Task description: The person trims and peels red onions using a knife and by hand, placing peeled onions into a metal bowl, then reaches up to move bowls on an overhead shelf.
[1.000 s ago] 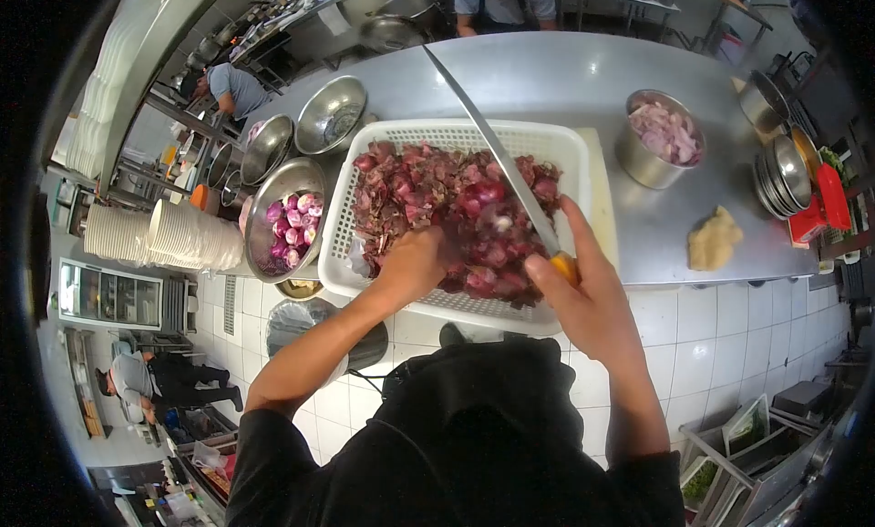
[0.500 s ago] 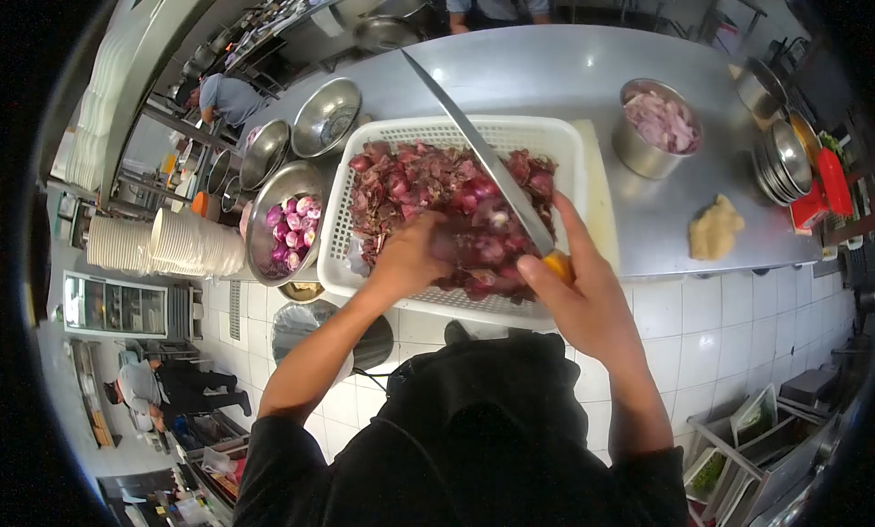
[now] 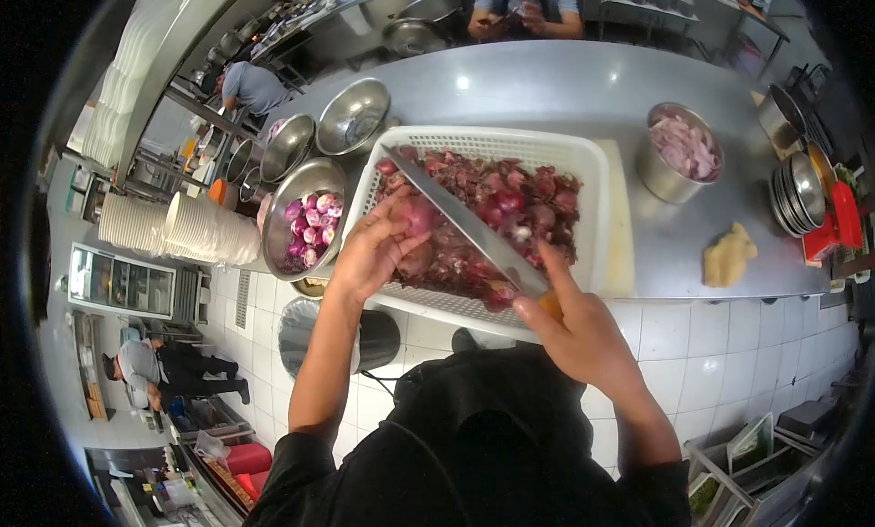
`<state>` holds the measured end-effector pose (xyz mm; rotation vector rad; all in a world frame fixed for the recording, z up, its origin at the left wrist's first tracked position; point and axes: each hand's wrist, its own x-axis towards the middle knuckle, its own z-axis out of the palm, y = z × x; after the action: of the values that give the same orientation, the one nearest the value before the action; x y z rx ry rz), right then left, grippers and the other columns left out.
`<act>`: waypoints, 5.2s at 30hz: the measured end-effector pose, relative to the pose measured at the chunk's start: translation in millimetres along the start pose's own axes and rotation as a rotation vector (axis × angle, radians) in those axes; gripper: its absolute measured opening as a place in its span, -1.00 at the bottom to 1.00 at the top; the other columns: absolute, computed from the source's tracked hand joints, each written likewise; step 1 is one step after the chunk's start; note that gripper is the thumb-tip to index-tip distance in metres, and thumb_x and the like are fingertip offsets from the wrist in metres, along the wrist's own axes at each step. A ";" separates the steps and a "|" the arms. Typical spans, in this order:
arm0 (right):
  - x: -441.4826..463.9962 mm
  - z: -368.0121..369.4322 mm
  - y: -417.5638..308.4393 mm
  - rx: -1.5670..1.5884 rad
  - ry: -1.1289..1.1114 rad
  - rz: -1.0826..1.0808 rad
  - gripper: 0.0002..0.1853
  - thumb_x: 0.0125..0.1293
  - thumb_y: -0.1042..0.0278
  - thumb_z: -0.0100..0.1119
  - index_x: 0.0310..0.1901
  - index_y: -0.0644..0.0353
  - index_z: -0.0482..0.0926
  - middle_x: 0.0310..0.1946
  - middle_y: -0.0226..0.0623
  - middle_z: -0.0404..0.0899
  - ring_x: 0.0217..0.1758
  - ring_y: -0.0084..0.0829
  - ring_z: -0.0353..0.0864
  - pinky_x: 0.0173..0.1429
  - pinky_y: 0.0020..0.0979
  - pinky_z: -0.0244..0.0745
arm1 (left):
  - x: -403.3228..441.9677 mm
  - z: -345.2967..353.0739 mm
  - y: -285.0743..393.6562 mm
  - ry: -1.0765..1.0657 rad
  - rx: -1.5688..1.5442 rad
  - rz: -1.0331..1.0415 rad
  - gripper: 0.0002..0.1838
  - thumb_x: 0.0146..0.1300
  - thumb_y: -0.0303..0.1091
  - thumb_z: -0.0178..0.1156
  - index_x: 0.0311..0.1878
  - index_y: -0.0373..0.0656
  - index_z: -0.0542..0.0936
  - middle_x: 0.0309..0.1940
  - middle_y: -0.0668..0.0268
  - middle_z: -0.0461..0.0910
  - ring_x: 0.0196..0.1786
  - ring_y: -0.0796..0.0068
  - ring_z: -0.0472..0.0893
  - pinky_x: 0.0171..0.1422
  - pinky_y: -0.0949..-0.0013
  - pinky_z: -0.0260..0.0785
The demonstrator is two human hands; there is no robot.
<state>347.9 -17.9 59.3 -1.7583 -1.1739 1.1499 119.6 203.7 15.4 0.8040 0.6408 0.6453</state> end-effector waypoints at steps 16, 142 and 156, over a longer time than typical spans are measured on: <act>-19.1 3.7 -0.7 -0.139 -0.078 0.053 -0.29 0.48 0.09 0.12 0.52 0.21 0.11 -0.42 -0.06 0.63 -0.31 -0.08 0.69 -0.13 -0.25 0.50 | 2.1 -0.3 -7.1 0.288 0.308 0.308 -0.40 0.13 -0.56 0.36 0.22 -0.42 0.35 -0.10 0.18 0.61 -0.16 0.50 0.63 -0.06 0.48 0.49; 527.7 -59.7 6.6 -1.241 0.649 -0.937 -0.69 0.02 0.39 0.35 -0.14 0.20 0.63 -0.17 -0.19 0.54 0.02 -0.11 0.46 0.16 -0.09 0.34 | -96.3 23.5 -2.8 0.435 0.016 0.310 -0.39 0.04 -0.71 0.44 0.18 -0.23 0.47 -0.05 0.24 0.65 0.00 0.48 0.64 0.17 0.36 0.48; 151.9 -38.4 -145.7 -0.632 0.528 -1.248 -0.78 -0.04 0.61 0.36 -0.31 0.21 0.61 -0.31 -0.22 0.60 -0.24 -0.18 0.59 -0.12 -0.26 0.42 | -71.6 -4.2 -7.5 0.192 -0.118 0.280 -0.47 0.10 -0.77 0.36 0.16 -0.24 0.50 -0.12 0.23 0.64 -0.08 0.43 0.66 0.10 0.34 0.54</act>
<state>368.6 169.5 160.4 -1.1277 -1.9028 -0.4274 73.1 149.5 26.2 0.7325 0.6628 1.0155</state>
